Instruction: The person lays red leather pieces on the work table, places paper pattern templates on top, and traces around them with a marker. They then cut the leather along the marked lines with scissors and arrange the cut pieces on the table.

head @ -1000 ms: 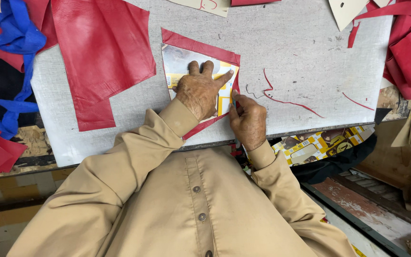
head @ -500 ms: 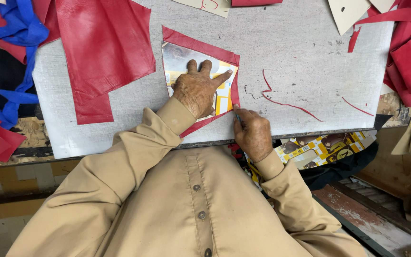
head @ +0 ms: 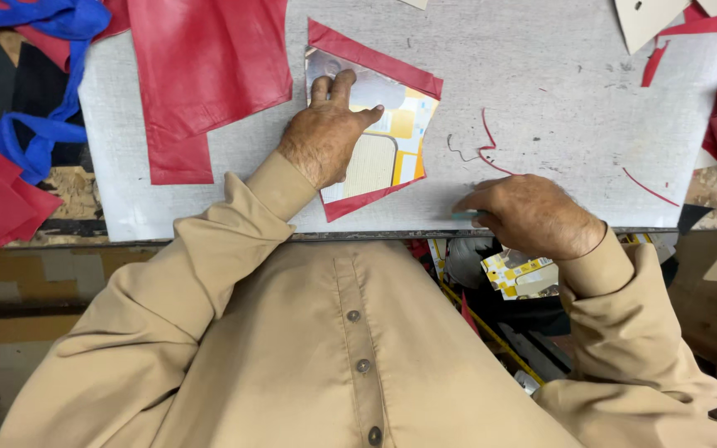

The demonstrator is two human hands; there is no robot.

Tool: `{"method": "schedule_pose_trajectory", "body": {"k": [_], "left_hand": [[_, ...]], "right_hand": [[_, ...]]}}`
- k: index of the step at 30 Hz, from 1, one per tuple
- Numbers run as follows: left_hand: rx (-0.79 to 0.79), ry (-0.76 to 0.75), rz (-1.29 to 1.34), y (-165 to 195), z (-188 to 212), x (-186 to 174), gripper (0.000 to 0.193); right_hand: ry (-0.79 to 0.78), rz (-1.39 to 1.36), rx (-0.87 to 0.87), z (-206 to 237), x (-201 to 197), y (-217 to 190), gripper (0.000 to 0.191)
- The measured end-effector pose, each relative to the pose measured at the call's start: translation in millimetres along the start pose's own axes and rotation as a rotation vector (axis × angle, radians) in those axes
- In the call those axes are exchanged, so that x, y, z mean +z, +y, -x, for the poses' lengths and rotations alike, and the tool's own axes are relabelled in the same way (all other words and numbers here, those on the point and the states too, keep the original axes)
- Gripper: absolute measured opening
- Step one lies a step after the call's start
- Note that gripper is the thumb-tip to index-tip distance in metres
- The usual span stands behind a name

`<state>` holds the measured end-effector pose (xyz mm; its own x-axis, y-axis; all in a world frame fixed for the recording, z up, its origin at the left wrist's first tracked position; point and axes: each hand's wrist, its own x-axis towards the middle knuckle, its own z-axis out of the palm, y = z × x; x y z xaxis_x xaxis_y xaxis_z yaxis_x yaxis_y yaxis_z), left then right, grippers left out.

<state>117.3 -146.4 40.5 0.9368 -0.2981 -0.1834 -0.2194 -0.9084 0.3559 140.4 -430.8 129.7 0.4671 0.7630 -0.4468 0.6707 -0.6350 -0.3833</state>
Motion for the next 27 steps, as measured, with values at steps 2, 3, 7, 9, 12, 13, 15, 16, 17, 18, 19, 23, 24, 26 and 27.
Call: {"method": "schedule_pose_trajectory", "body": {"k": [2,3,7,9,12,13,15,16,17,18,19,23,24,26,27], "left_hand": [[0.000,-0.039,0.009,-8.1,5.2,-2.5,0.098],[-0.006,-0.074,0.023,-10.2,3.1,-4.5,0.104],[-0.010,-0.250,-0.079,-16.2,-3.2,-7.6,0.126],[0.017,-0.090,-0.047,-16.4,-3.9,-4.2,0.090],[0.028,-0.015,-0.041,-16.1,-3.3,2.0,0.063],[0.028,-0.012,-0.049,-15.5,-3.6,2.2,0.058],[0.019,-0.034,-0.041,-16.4,-4.5,5.5,0.062],[0.011,-0.041,-0.041,-17.3,-5.0,6.3,0.064],[0.015,-0.027,-0.053,-17.7,-5.1,7.0,0.065],[0.020,-0.015,-0.061,-18.1,-4.8,7.7,0.066],[0.026,-0.001,-0.073,-18.3,-4.3,8.3,0.068],[0.012,-0.066,-0.085,-17.6,-2.5,10.8,0.082],[0.009,-0.087,-0.078,-17.1,-1.6,11.3,0.083],[0.004,-0.089,-0.090,-17.4,-1.5,10.5,0.082],[0.009,-0.081,-0.098,-16.4,-0.5,10.6,0.081]], "right_hand": [[0.207,-0.046,-0.125,-8.6,14.8,-14.7,0.035],[0.291,-0.112,-0.176,-20.4,30.1,-27.2,0.039],[0.476,-0.217,-0.361,-70.1,78.0,-56.4,0.052],[0.514,-0.191,-0.364,-83.6,91.2,-62.8,0.053],[0.546,-0.145,-0.370,-93.0,99.7,-67.2,0.055],[0.556,-0.121,-0.374,-94.5,100.1,-67.5,0.055],[0.541,-0.098,-0.383,-97.9,100.9,-68.2,0.055],[0.536,-0.085,-0.394,-100.1,101.6,-68.7,0.054],[0.536,-0.083,-0.395,-101.3,102.3,-69.5,0.054],[0.533,-0.082,-0.394,-102.2,103.3,-70.4,0.053],[0.534,-0.080,-0.394,-102.6,104.2,-71.4,0.052],[0.538,-0.044,-0.344,-97.8,104.7,-72.3,0.046],[0.537,-0.027,-0.318,-95.0,103.2,-70.0,0.045],[0.536,0.000,-0.290,-88.8,98.6,-61.4,0.047],[0.528,0.003,-0.276,-84.0,95.3,-53.7,0.049]]}}
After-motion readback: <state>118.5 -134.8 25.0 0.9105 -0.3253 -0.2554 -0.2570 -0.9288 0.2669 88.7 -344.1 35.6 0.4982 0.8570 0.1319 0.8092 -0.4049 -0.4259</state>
